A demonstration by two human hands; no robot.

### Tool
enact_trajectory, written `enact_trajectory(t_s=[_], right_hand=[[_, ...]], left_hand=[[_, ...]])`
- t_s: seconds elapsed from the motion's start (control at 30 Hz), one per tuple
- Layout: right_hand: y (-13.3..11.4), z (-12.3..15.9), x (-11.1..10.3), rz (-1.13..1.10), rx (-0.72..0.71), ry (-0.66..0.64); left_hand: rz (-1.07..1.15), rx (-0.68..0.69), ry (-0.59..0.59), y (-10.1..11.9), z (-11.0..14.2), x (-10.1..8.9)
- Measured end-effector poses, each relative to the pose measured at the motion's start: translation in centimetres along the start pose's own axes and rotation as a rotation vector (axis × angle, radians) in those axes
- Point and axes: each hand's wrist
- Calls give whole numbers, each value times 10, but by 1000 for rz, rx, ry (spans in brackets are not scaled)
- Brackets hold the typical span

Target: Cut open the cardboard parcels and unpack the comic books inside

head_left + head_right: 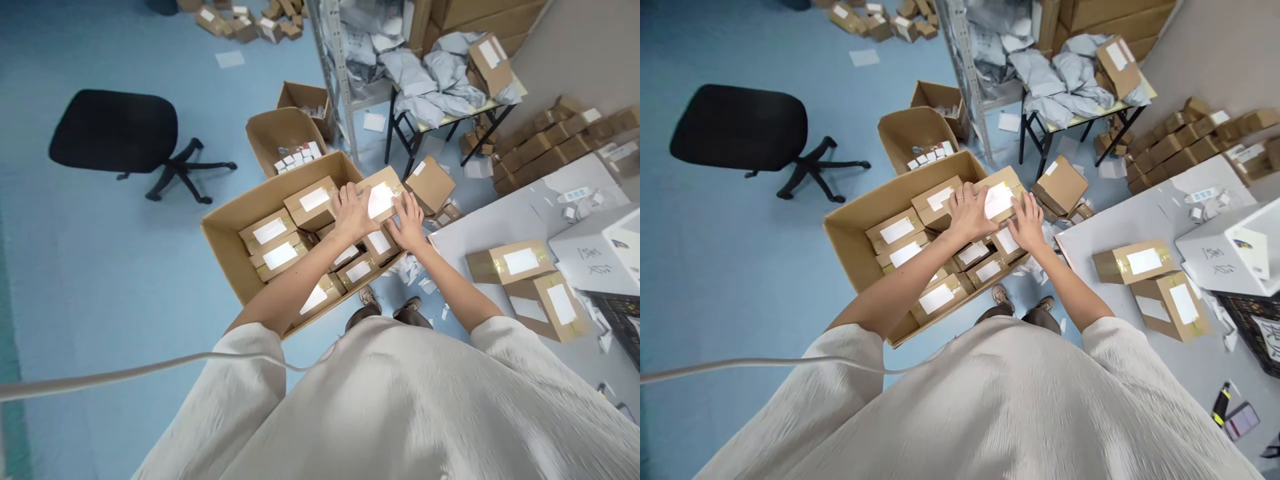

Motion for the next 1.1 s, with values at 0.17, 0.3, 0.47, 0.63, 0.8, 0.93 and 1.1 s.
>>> enact_trajectory(t_s=[0.17, 0.3, 0.47, 0.63, 0.8, 0.93, 1.1], right_hand=[[59, 41, -42, 25, 93, 38], [112, 88, -68, 58, 188, 41], [164, 149, -95, 44, 325, 40], [192, 191, -113, 52, 519, -114], [202, 209, -112, 38, 630, -211], [203, 212, -110, 23, 729, -284], [208, 211, -112, 35, 783, -331]], left_hand=[[2, 80, -26, 88, -8, 14], [-7, 120, -78, 155, -15, 44], [-4, 140, -134, 230, -25, 80], [16, 170, -185, 286, -36, 109], [9, 243, -241, 322, -42, 138], [3, 287, -292, 342, -47, 158], [49, 310, -331, 361, -51, 180]])
Point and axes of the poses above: each hand's wrist, its own z-axis away from the middle knuckle, its own x-axis out of the palm, y = z × x, and after that the axes turned 2 degrees about -x, right-handed
